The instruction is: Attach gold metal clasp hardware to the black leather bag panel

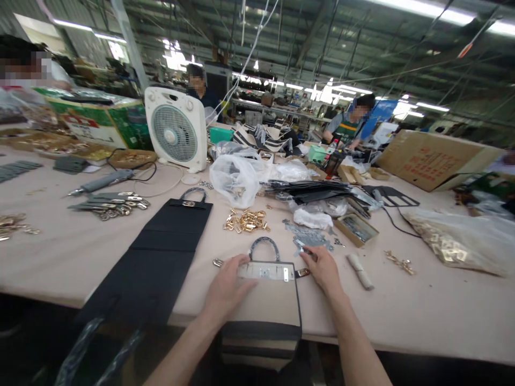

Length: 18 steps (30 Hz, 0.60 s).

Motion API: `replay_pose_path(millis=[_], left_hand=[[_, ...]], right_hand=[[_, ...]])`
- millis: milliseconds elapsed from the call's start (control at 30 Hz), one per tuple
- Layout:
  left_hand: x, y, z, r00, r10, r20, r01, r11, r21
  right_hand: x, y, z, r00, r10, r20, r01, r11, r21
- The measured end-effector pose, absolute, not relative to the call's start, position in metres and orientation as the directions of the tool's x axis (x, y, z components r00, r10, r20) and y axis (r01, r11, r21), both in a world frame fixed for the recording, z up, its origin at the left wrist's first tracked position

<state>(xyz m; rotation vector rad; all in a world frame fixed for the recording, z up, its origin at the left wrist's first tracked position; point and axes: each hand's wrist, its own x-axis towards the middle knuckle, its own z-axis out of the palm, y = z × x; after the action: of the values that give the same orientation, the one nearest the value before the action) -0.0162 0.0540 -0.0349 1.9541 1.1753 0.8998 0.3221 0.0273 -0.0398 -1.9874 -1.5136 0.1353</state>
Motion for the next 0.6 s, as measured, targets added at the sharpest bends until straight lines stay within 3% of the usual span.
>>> replay_pose_path(millis=[167, 300, 400, 467, 600], left_hand=[[-0.041, 0.060, -0.028, 0.469, 0.873, 0.133, 0.330, -0.313, 0.890], [-0.045, 0.056, -0.027, 0.433, 0.884, 0.179, 0.367, -0.354, 0.860], [-0.045, 0.055, -0.028, 0.421, 0.883, 0.209, 0.376, -0.379, 0.845], [-0.045, 0.056, -0.030, 0.426, 0.873, 0.238, 0.353, -0.402, 0.845], [-0.046, 0.060, -0.034, 0.431, 0.847, 0.311, 0.314, -0.464, 0.828]], right_hand=[[0.318, 0.022, -0.043, 0.371, 0.859, 0.352, 0.834, -0.141, -0.534], [0.310, 0.017, -0.034, 0.560, 0.784, 0.268, 0.657, -0.224, -0.720], [0.285, 0.014, -0.009, 0.598, 0.773, 0.211, 0.494, -0.148, -0.857], [0.257, 0.013, 0.010, 0.487, 0.857, 0.169, 0.429, -0.066, -0.901], [0.197, 0.022, 0.031, 0.070, 0.995, 0.064, 0.400, 0.031, -0.916]])
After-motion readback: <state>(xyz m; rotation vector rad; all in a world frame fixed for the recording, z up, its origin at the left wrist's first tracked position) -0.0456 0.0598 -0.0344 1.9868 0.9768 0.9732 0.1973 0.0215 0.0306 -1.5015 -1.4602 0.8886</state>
